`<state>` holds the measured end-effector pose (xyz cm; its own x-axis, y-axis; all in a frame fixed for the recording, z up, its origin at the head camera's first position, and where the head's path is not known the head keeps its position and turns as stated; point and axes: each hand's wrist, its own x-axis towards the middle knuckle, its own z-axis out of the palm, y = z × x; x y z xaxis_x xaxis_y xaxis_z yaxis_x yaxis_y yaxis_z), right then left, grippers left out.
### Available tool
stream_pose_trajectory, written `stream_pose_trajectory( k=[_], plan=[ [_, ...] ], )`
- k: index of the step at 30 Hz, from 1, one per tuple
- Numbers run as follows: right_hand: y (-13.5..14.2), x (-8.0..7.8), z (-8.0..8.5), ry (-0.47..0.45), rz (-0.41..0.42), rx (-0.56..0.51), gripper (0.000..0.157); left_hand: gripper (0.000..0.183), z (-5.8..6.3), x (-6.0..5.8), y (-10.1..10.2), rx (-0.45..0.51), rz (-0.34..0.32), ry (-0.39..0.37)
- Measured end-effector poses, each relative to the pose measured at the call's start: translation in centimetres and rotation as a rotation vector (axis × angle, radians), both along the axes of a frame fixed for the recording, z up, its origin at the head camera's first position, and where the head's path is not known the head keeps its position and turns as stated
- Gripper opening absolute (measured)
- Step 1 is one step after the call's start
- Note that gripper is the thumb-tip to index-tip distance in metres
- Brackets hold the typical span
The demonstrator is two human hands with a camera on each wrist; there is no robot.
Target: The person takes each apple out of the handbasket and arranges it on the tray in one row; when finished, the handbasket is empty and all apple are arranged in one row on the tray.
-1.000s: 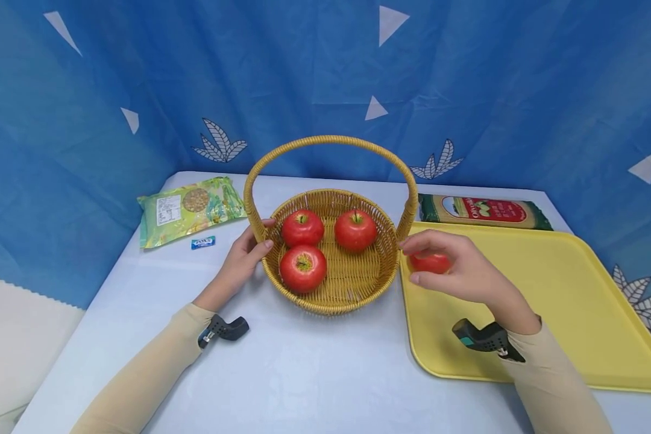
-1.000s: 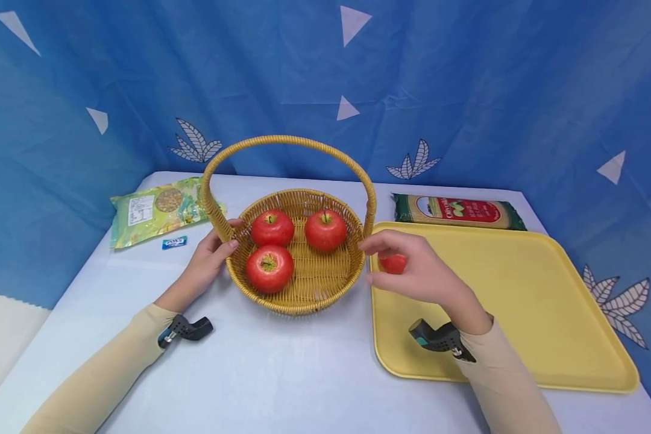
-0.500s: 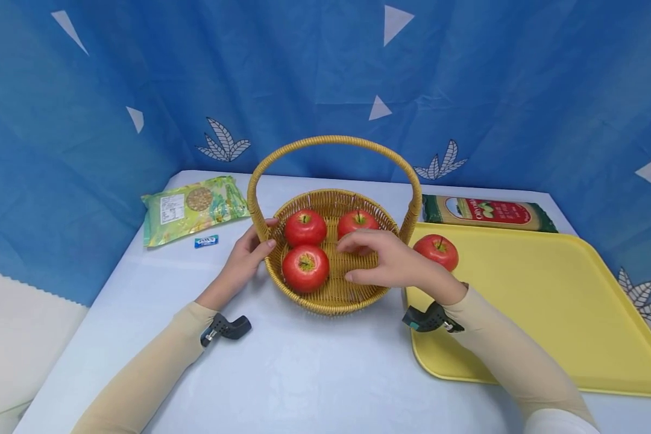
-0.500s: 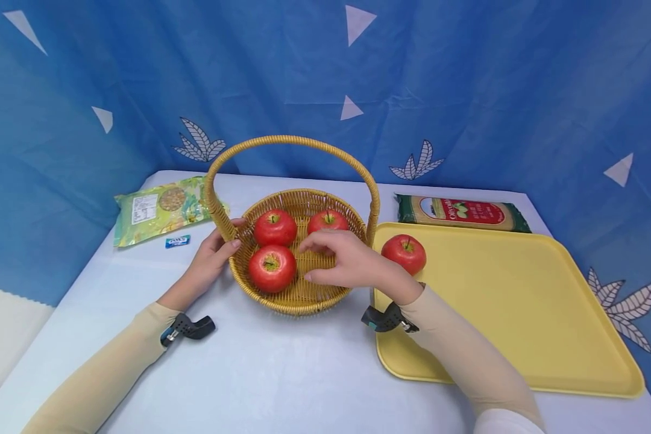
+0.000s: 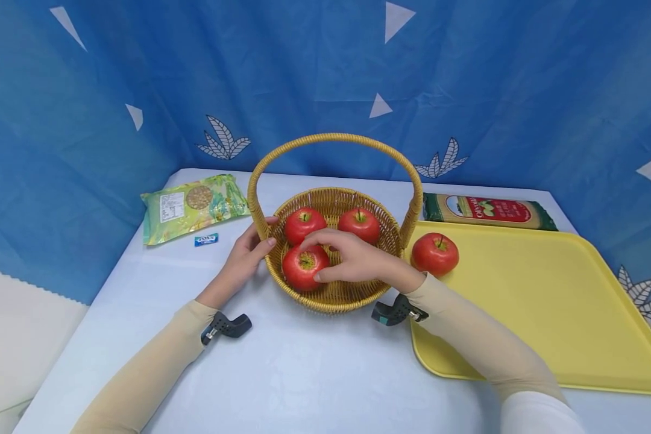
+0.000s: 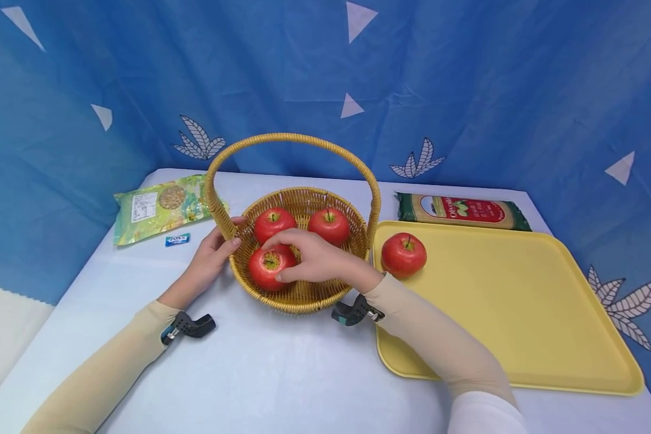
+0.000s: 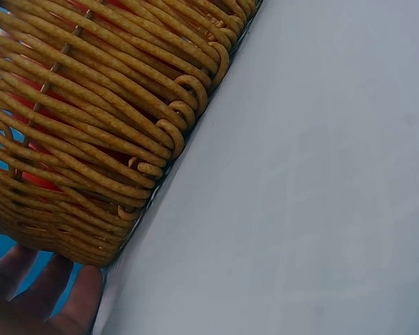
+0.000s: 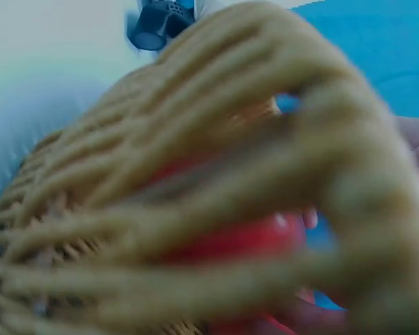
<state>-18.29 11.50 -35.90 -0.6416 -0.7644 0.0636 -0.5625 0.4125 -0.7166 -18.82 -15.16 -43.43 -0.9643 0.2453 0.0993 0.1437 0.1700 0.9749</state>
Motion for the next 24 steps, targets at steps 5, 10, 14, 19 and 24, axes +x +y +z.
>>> stream_pose_trajectory(
  k=[5, 10, 14, 19, 24],
  plan=[
    [-0.7, 0.2, -0.2, -0.005, 0.006, 0.046, 0.049, 0.048, 0.0, 0.0, 0.0, 0.0, 0.004, -0.002],
    [-0.9, 0.3, -0.4, 0.001, -0.005, 0.105, 0.051, 0.048, 0.0, 0.0, 0.0, -0.004, 0.003, 0.0],
    [-0.9, 0.3, -0.6, -0.007, -0.009, 0.094, 0.05, 0.048, 0.0, 0.1, 0.0, -0.005, 0.003, 0.005],
    [-0.8, 0.4, -1.0, -0.045, -0.001, 0.078, 0.051, 0.049, 0.0, 0.1, 0.0, -0.012, 0.0, 0.002],
    [-0.9, 0.5, -1.3, -0.042, 0.011, 0.06, 0.048, 0.049, 0.1, 0.1, 0.1, -0.01, -0.002, 0.001]
  ],
)
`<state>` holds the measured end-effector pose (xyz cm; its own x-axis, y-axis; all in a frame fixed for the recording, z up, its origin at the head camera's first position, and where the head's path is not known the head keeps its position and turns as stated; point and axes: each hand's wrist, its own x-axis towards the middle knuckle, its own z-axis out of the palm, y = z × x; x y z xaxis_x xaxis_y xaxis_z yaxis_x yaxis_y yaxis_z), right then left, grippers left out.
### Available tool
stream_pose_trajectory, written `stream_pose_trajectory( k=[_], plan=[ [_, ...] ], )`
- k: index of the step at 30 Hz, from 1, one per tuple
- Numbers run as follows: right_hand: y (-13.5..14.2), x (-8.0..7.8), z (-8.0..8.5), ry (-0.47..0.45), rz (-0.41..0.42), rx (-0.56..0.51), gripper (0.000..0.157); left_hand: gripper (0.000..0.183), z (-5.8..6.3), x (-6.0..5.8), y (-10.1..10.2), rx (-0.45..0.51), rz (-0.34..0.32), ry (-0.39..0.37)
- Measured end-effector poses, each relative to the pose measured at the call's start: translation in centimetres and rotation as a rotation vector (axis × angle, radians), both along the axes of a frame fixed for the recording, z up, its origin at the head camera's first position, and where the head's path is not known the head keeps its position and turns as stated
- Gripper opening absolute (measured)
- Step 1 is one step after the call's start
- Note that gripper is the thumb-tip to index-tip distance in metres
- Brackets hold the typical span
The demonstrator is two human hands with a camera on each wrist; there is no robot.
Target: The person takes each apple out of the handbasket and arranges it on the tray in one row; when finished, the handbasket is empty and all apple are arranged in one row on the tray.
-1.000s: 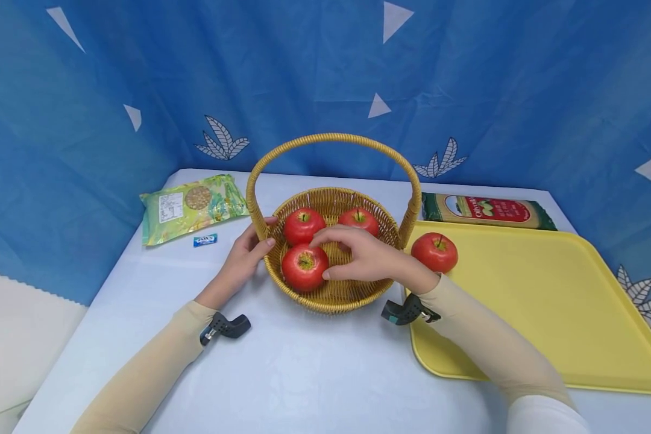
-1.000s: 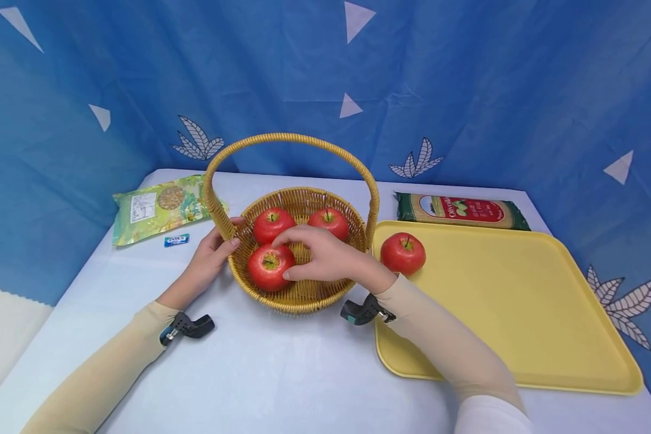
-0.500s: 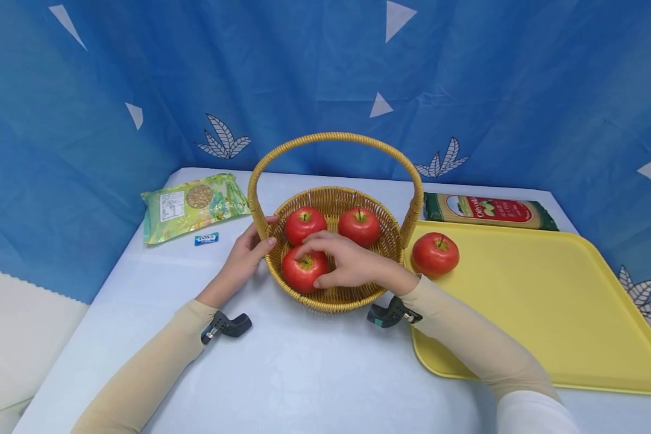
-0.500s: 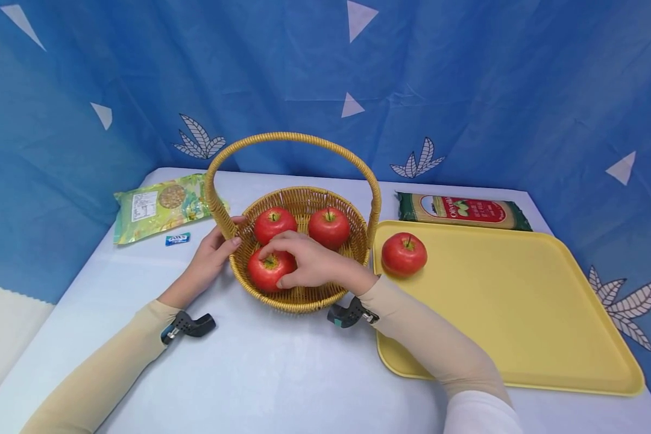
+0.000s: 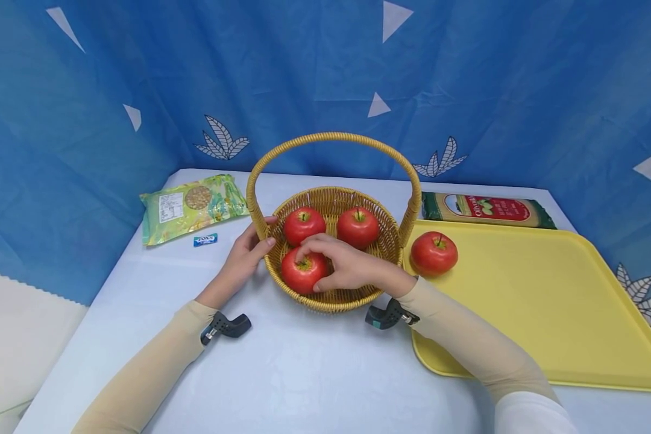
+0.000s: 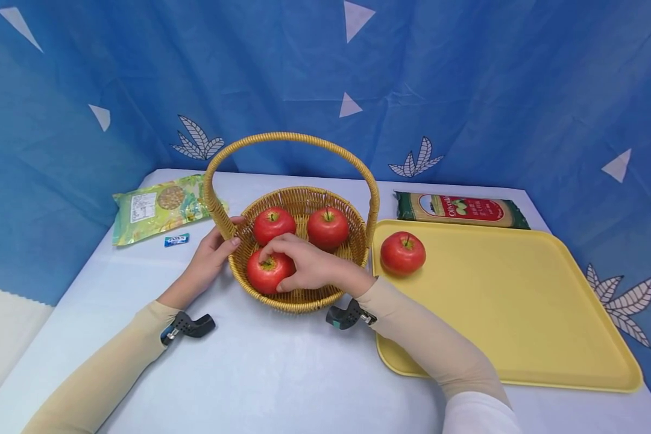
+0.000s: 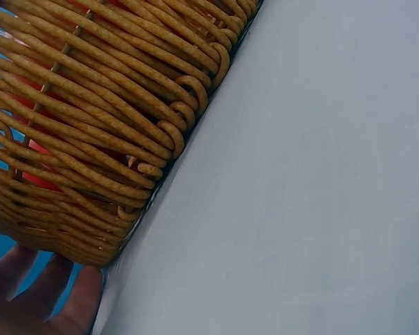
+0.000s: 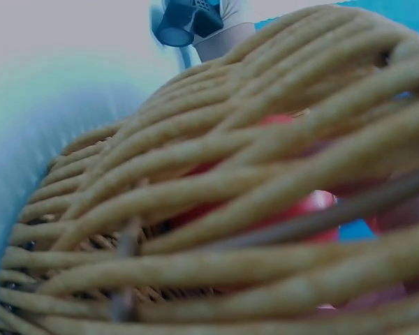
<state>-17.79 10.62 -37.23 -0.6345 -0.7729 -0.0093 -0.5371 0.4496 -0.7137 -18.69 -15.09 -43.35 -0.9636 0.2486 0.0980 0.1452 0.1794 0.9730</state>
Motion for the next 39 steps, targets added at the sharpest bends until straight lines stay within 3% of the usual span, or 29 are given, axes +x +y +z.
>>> stream_pose_trajectory(
  k=[11, 18, 26, 39],
  plan=[
    [0.05, -0.09, 0.02, 0.046, 0.004, 0.003, 0.054, 0.048, 0.19, 0.08, 0.12, 0.0, 0.011, 0.013],
    [0.06, 0.1, 0.0, -0.013, 0.005, 0.057, 0.068, 0.048, 0.21, 0.1, 0.07, -0.004, 0.009, 0.014],
    [0.02, 0.16, 0.1, -0.034, 0.05, 0.027, 0.059, 0.048, 0.14, 0.06, 0.15, 0.005, 0.008, 0.02],
    [-0.16, 0.35, 0.13, 0.019, 0.02, 0.016, 0.049, 0.049, 0.11, 0.08, 0.13, 0.006, 0.007, 0.022]
  ],
)
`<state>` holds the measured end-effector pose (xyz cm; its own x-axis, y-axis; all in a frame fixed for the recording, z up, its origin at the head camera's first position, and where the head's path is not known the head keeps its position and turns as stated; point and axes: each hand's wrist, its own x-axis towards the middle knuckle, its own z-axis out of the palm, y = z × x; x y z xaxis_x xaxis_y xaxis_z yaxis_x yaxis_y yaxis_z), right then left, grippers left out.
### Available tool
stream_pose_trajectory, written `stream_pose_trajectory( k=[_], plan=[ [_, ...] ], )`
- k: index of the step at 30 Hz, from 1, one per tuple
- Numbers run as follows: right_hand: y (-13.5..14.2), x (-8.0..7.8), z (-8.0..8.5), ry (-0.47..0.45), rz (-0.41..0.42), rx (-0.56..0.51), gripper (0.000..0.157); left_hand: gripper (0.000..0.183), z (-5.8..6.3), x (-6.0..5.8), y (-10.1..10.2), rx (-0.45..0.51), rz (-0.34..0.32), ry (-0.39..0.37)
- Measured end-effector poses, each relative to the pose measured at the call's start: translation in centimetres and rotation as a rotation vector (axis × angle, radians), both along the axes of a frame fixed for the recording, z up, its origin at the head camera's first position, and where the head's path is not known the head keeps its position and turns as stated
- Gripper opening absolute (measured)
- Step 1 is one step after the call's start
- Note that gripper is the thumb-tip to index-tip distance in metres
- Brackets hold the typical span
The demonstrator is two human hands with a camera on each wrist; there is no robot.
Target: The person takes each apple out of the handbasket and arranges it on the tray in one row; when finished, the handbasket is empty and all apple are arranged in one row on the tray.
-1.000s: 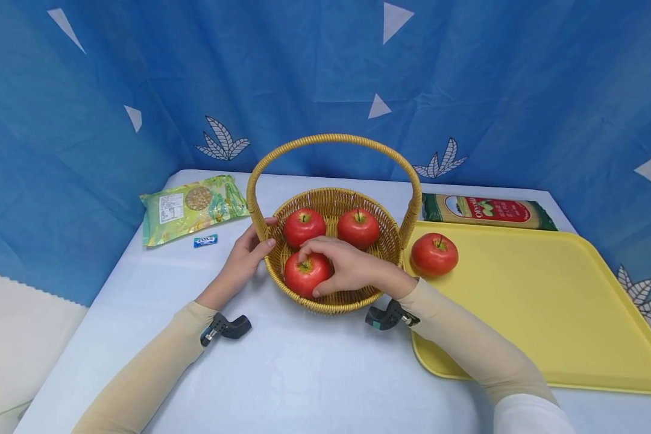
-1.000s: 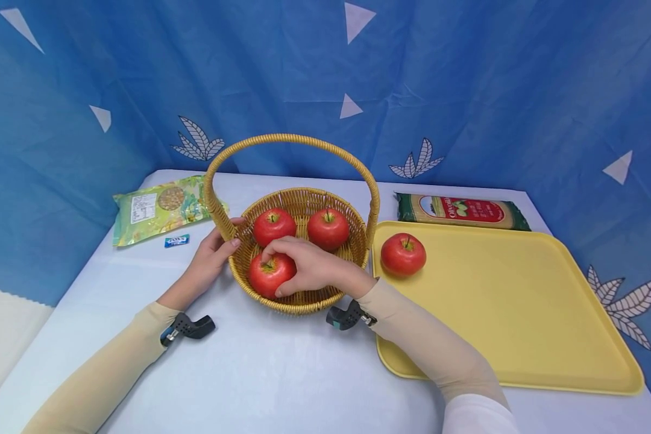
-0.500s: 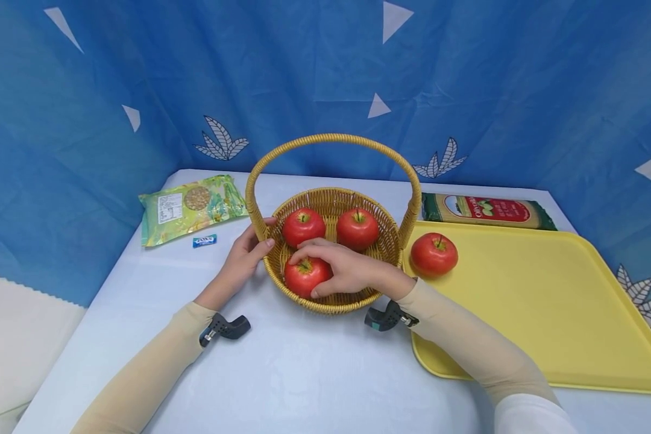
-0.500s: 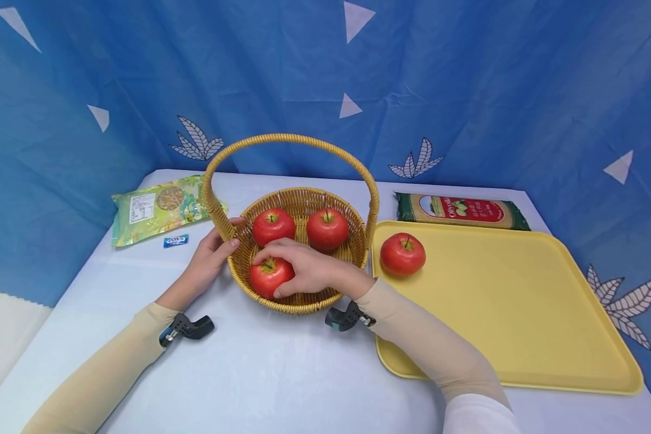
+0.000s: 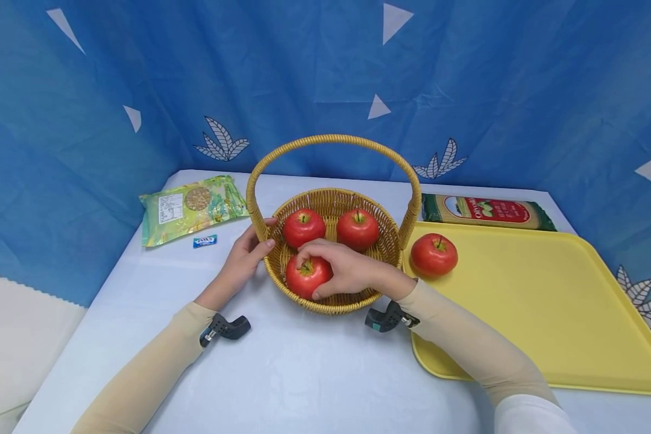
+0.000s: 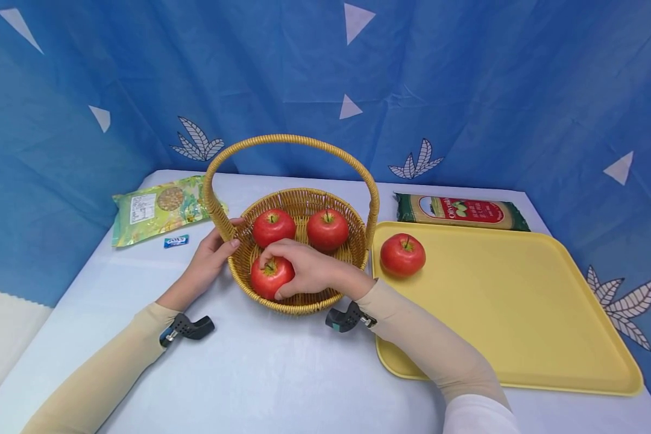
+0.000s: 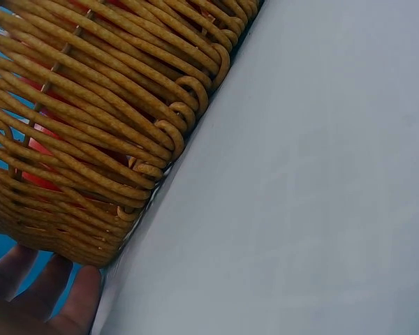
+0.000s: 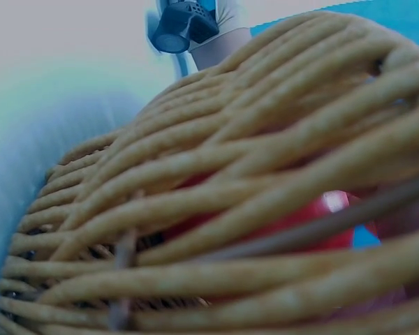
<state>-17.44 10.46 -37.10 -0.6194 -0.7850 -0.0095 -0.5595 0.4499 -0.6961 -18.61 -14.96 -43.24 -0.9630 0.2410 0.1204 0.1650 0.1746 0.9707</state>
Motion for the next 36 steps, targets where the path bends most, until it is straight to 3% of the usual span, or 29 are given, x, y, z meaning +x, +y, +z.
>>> stream_pose_trajectory(
  k=[15, 23, 36],
  plan=[
    [0.4, -0.2, 0.0, 0.001, -0.047, 0.0, 0.044, 0.048, -0.2, 0.0, -0.1, 0.002, 0.002, -0.012],
    [1.9, -0.1, 1.6, 0.0, -0.099, 0.004, 0.043, 0.049, -0.1, -0.1, 0.0, -0.009, 0.003, 0.001],
    [6.9, 1.4, 4.6, -0.048, -0.128, -0.031, 0.044, 0.05, -0.3, -0.2, -0.1, 0.012, 0.0, 0.008]
  ],
)
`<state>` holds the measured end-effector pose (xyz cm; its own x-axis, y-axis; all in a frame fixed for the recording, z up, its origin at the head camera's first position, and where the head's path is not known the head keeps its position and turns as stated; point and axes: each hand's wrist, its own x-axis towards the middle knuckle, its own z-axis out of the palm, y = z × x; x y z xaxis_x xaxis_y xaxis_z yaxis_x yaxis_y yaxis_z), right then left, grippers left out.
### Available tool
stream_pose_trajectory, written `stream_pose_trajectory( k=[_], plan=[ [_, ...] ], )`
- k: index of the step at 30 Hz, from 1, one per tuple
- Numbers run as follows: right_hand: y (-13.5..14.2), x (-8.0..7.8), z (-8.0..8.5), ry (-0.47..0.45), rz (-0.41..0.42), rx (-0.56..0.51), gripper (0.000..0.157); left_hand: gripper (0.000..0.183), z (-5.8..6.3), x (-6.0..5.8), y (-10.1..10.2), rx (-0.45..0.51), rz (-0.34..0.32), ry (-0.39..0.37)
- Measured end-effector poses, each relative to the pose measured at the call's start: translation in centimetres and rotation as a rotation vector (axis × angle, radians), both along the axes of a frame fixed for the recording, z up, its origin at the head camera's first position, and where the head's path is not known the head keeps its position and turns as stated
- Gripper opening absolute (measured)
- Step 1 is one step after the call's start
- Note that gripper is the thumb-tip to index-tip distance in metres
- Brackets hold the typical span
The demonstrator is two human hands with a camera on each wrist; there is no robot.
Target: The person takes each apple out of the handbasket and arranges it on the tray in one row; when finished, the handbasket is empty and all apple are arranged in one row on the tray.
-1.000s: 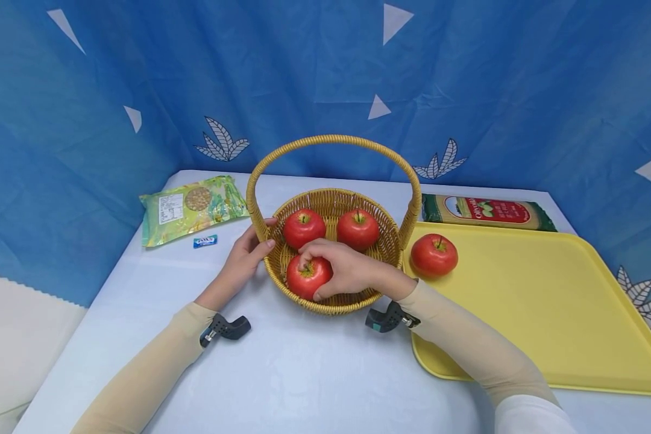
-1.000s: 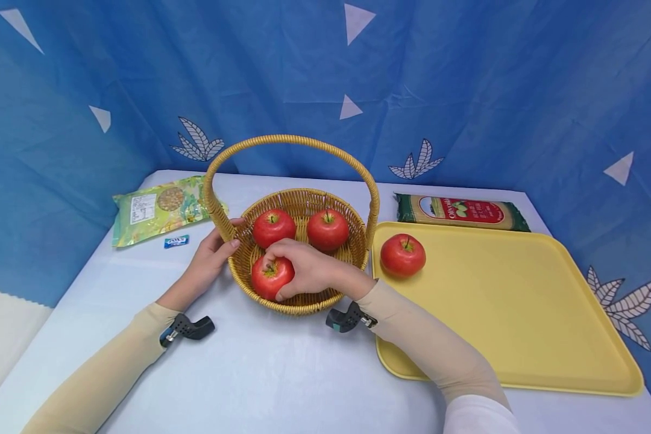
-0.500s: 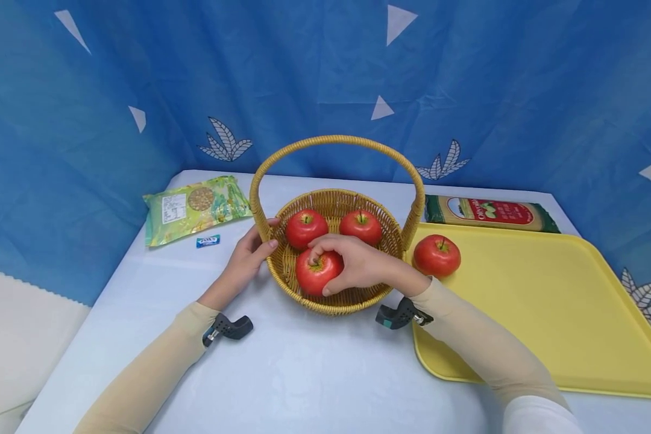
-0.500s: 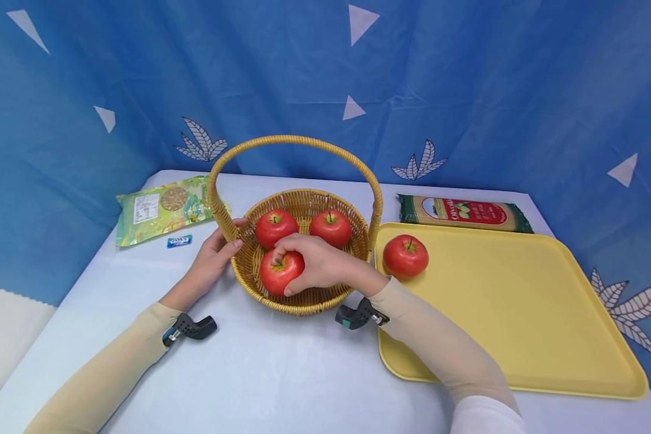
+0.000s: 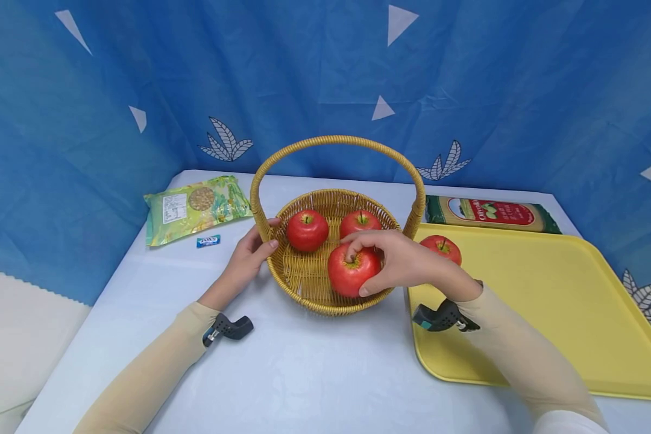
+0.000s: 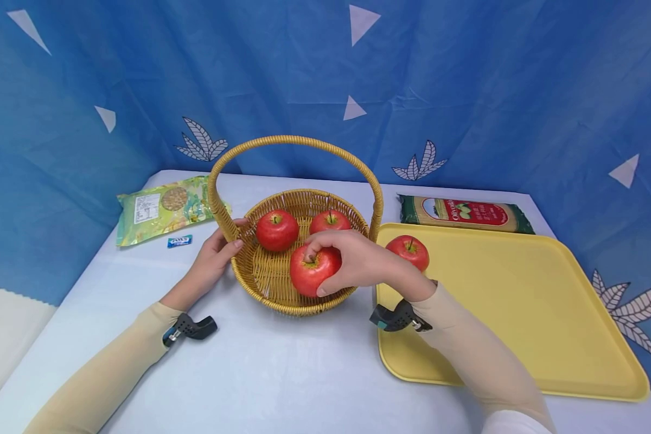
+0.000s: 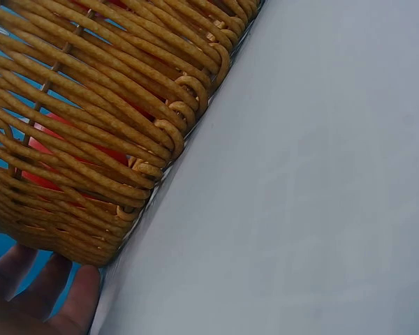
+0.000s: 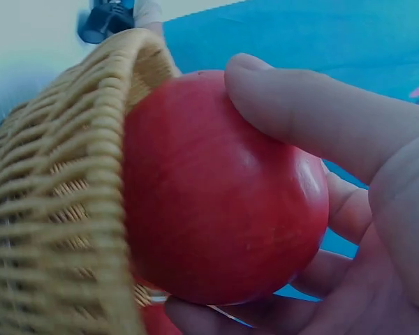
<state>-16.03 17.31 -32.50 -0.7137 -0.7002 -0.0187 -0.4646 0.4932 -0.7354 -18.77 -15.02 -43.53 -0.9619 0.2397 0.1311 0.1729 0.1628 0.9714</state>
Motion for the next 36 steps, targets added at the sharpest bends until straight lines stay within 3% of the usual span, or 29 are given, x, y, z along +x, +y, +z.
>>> stream_pose_trajectory(
  k=[13, 17, 24, 36],
  plan=[
    [6.0, 2.5, 2.0, -0.059, -0.056, -0.049, 0.045, 0.049, 0.0, 0.0, -0.1, -0.006, 0.0, -0.004],
    [8.4, 3.4, 2.1, -0.028, -0.081, -0.058, 0.042, 0.05, -0.1, 0.0, -0.1, -0.011, 0.0, -0.006],
    [13.2, 4.6, 1.1, 0.106, -0.204, -0.066, 0.049, 0.05, 0.1, 0.0, 0.0, -0.007, 0.002, -0.003],
    [19.3, 4.4, -0.8, 0.117, -0.471, -0.009, 0.051, 0.05, 0.0, 0.0, 0.0, -0.003, 0.001, -0.006]
  ],
)
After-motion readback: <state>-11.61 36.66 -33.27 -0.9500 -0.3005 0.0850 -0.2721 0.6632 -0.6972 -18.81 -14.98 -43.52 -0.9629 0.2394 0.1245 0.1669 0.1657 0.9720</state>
